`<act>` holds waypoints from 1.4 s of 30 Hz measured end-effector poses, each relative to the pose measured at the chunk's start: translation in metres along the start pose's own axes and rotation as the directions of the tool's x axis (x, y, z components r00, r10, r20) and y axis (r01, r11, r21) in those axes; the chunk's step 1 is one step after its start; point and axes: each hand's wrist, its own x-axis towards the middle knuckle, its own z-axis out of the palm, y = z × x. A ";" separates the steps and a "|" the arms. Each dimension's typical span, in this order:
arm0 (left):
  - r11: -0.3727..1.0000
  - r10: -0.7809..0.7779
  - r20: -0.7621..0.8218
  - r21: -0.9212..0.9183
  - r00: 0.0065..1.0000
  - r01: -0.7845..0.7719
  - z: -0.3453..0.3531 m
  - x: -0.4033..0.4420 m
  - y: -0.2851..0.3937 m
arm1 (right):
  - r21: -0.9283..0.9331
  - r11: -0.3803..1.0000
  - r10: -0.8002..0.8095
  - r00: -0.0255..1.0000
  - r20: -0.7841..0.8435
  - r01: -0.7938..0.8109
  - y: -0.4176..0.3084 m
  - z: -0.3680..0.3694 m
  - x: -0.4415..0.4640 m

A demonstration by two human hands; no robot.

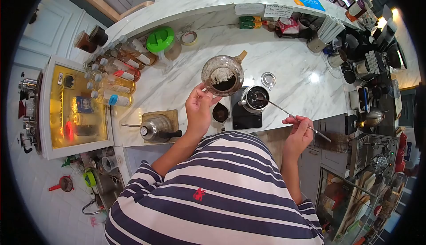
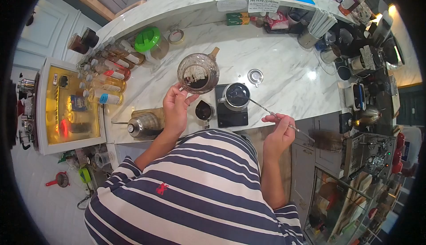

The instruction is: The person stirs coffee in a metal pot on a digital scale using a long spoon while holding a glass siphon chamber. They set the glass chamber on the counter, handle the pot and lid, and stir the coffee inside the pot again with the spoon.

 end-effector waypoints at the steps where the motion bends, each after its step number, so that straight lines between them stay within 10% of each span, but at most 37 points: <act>1: 1.000 0.000 0.000 -0.001 1.000 0.000 0.000 0.000 0.001 | -0.086 0.993 -0.076 0.996 0.039 0.079 -0.001 -0.002 -0.001; 11: 1.000 0.008 -0.003 0.008 1.000 -0.008 0.004 -0.002 0.001 | -0.295 0.878 -0.212 0.860 0.464 0.376 -0.022 0.006 -0.004; 18: 1.000 0.014 -0.020 0.008 1.000 -0.013 0.001 -0.002 0.000 | -0.363 0.901 -0.077 0.912 0.402 0.236 -0.036 0.011 0.002; 42: 1.000 0.007 -0.019 -0.005 1.000 -0.008 0.001 -0.002 0.002 | -0.398 0.754 -0.302 0.815 0.495 0.522 -0.040 0.014 0.020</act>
